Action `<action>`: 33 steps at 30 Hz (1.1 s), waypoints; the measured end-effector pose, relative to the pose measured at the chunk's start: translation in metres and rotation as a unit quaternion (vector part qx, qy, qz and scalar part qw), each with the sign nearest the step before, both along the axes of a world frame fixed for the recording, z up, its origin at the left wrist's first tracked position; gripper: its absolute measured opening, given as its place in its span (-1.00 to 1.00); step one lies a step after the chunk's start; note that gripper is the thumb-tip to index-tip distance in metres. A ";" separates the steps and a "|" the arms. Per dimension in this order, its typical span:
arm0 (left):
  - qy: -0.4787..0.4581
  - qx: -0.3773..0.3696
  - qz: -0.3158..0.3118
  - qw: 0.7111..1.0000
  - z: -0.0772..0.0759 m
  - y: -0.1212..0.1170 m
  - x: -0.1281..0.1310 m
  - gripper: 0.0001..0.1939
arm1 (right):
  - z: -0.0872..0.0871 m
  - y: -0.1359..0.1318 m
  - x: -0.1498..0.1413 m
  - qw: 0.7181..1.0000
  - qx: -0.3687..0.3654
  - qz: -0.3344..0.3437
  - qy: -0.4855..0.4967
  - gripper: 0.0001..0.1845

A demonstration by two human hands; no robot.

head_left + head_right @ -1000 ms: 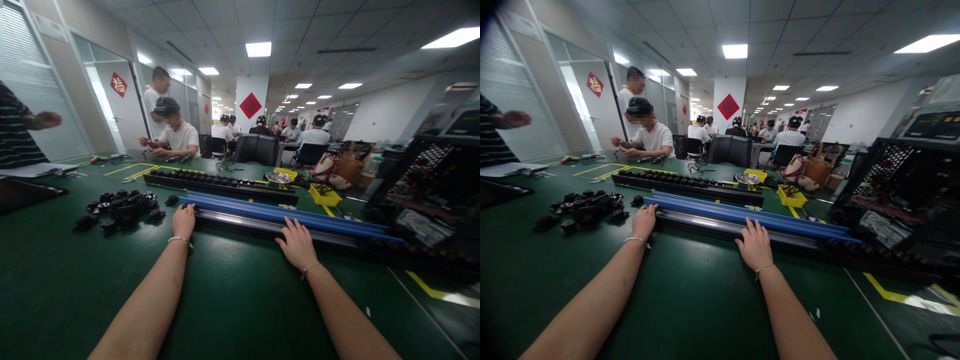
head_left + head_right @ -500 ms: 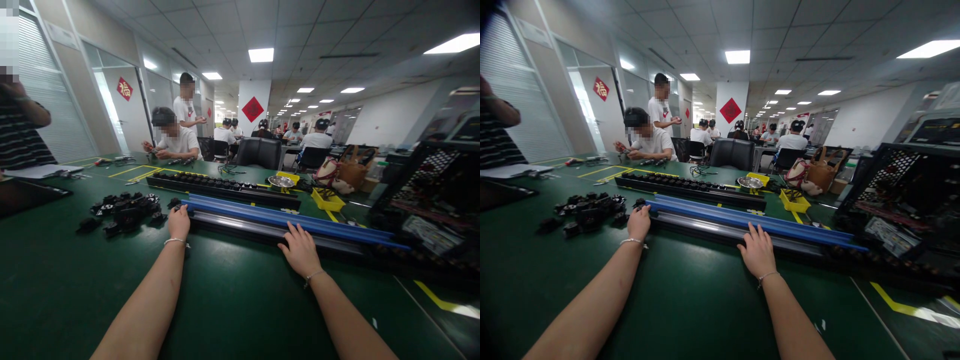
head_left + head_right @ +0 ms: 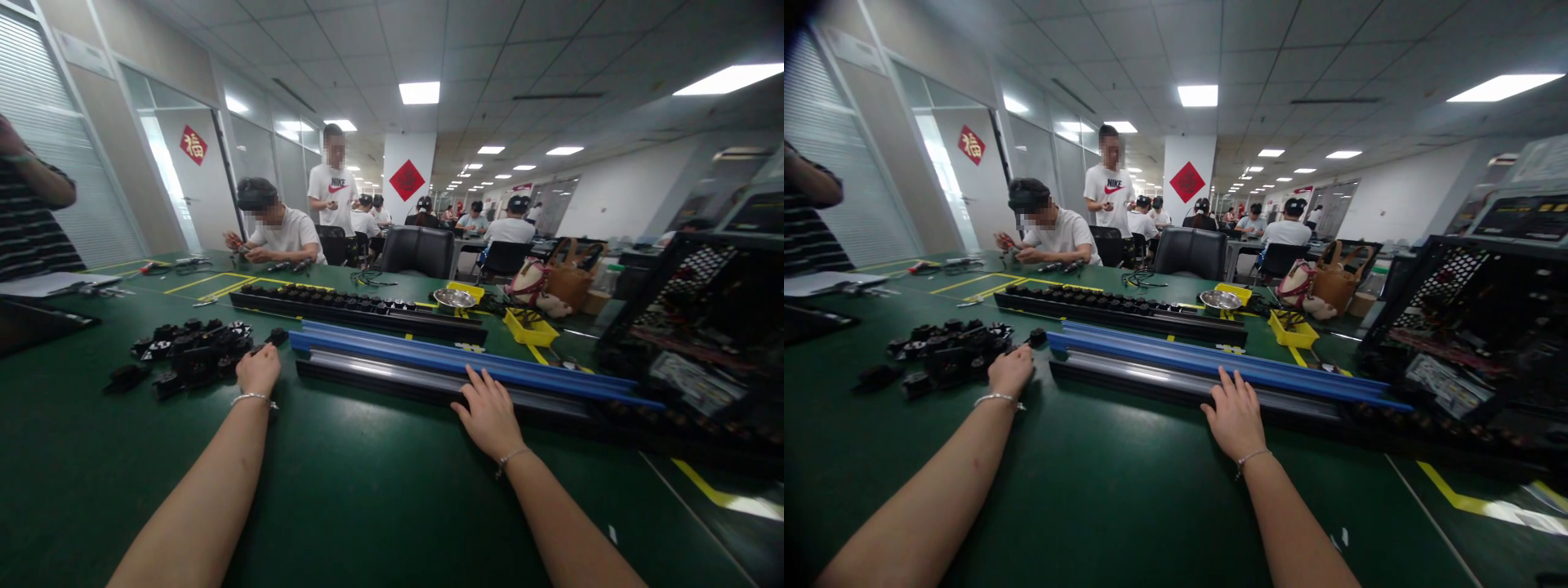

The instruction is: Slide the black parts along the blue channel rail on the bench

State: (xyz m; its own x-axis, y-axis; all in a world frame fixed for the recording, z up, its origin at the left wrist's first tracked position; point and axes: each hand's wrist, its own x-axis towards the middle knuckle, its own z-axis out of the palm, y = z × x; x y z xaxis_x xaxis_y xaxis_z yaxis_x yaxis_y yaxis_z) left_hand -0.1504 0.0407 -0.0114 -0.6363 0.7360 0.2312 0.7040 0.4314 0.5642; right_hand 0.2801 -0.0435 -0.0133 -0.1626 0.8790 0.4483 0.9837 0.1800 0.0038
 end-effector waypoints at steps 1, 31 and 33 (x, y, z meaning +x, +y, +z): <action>-0.006 -0.012 0.015 1.000 0.001 -0.001 -0.004 -0.50 | 0.000 0.000 0.000 1.000 0.001 -0.001 -0.001 -0.76; 0.271 0.028 -0.405 0.873 0.005 -0.041 0.151 -0.50 | 0.014 -0.029 0.160 0.856 0.119 -0.431 0.261 -0.22; 0.272 0.027 -0.405 0.873 0.006 -0.041 0.150 -0.49 | 0.010 -0.031 0.172 0.875 0.061 -0.401 0.263 -0.20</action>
